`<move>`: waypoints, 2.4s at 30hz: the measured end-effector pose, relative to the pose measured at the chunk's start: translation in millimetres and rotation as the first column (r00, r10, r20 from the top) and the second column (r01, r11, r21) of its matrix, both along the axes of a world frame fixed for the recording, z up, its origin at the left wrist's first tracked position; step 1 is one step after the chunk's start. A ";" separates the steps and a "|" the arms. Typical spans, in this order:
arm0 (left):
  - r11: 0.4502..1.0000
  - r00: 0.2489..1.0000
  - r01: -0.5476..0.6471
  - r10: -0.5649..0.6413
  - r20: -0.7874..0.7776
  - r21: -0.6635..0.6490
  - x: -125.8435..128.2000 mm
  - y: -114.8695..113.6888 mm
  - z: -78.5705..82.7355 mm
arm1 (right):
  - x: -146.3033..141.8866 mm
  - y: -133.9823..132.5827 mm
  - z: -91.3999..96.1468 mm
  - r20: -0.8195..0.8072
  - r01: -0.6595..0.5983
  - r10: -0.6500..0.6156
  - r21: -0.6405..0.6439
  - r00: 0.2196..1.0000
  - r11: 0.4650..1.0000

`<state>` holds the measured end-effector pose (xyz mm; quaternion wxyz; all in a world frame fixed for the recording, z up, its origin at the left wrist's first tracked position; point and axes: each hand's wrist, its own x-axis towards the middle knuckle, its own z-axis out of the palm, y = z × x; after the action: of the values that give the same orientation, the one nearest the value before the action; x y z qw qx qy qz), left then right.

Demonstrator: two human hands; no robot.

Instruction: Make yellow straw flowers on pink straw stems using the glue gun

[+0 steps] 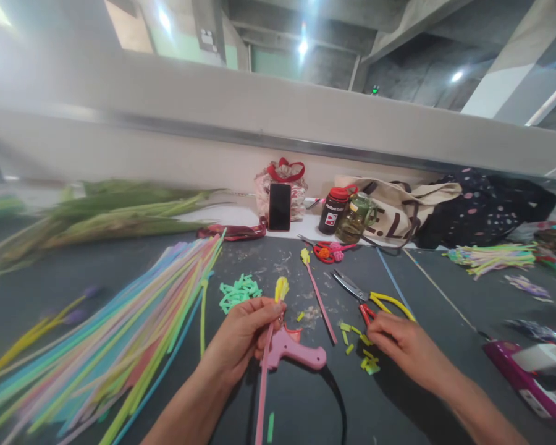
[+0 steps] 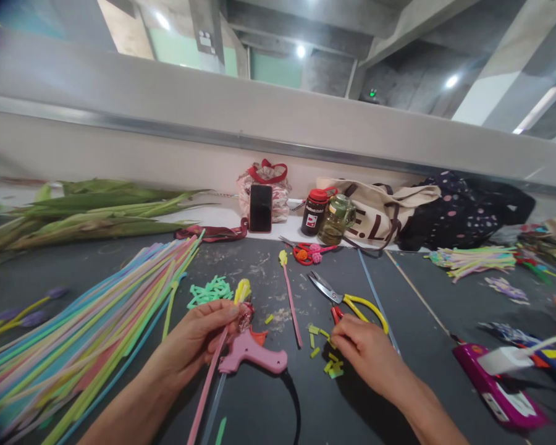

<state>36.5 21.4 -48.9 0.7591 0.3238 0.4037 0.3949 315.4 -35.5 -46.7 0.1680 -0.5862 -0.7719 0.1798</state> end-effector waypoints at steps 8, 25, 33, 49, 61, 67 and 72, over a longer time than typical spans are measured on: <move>0.998 0.998 0.062 -0.062 0.019 -0.001 4.5 -5.7 -2.1 | -22.7 4.8 -19.3 0.214 -0.238 0.225 0.035 0.951 0.971; 0.983 0.961 0.178 -0.162 -0.225 0.054 10.1 -6.7 -8.7 | -79.6 36.8 49.6 -0.164 -0.350 0.355 0.057 0.921 0.935; 0.976 0.953 0.181 -0.143 -0.268 0.123 14.3 -10.2 -9.3 | -92.8 41.4 41.0 -0.153 -0.263 0.279 0.114 0.948 0.958; 0.975 0.957 0.177 -0.138 -0.255 0.136 14.8 -7.0 -15.8 | -100.2 41.1 17.5 -0.196 -0.113 0.167 0.263 0.966 0.958; 0.981 0.959 0.134 -0.093 -0.267 0.138 17.1 -9.0 -12.7 | -100.7 42.5 13.0 -0.232 -0.079 0.126 0.200 0.965 0.977; 0.982 0.959 0.135 -0.095 -0.268 0.135 16.9 -8.4 -14.5 | -98.9 44.2 13.3 -0.245 -0.033 0.068 0.145 0.967 0.989; 0.977 0.943 0.154 -0.102 -0.316 0.144 18.5 -7.1 -15.5 | -99.8 42.5 12.6 -0.218 -0.070 0.111 0.187 0.970 0.980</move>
<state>54.9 14.3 -64.5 0.6816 0.4692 0.4601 0.3219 215.5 7.0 -34.1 0.2986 -0.5082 -0.7867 0.1835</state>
